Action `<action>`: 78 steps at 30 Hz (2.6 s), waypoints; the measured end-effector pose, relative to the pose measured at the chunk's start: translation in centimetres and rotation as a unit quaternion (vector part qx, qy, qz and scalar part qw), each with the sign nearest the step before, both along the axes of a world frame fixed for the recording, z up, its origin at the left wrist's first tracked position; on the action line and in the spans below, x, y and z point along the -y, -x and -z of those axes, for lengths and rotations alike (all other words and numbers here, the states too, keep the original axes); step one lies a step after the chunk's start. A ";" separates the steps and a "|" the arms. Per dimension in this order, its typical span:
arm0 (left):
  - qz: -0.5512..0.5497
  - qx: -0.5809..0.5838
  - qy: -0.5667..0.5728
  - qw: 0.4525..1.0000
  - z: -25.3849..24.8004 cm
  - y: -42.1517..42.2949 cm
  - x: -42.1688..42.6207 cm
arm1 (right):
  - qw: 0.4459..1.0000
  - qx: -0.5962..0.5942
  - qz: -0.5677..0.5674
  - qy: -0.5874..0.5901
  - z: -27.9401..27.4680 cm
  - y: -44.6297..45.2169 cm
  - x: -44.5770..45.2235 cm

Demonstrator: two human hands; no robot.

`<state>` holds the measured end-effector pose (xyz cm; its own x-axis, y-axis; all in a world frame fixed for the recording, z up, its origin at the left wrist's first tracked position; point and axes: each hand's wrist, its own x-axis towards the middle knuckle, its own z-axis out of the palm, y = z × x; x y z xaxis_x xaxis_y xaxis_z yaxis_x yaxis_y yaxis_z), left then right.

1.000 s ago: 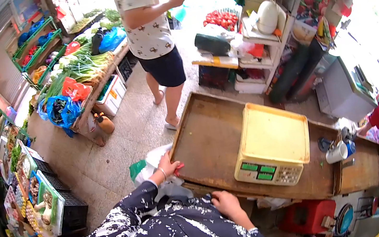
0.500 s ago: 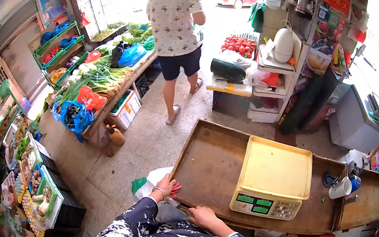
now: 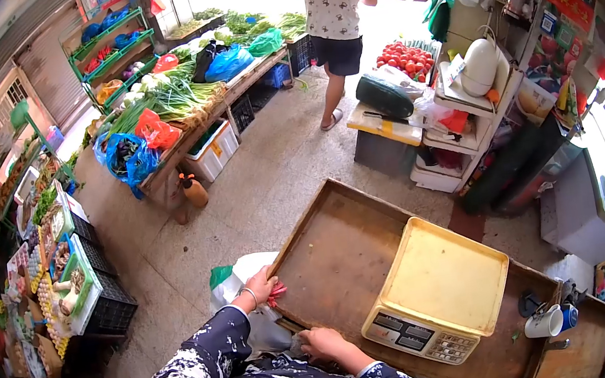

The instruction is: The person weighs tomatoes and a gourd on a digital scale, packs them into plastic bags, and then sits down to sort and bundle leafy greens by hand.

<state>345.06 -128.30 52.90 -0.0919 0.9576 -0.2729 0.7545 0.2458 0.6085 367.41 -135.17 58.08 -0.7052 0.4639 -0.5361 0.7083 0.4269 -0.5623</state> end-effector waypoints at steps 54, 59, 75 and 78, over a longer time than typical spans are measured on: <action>-0.543 0.418 0.084 0.723 21.0 32.4 33.0 | 0.670 0.252 0.654 -0.246 3.2 19.6 -12.2; -0.100 -0.042 0.079 0.991 21.7 32.1 34.0 | 0.668 0.255 0.654 -0.247 3.4 19.6 -12.4; -0.313 0.155 0.291 0.891 22.7 33.7 34.4 | 0.636 0.296 0.630 -0.332 5.1 19.1 -12.4; -0.318 0.174 0.281 0.889 22.9 36.3 32.4 | 0.632 0.302 0.629 -0.336 5.2 19.2 -12.4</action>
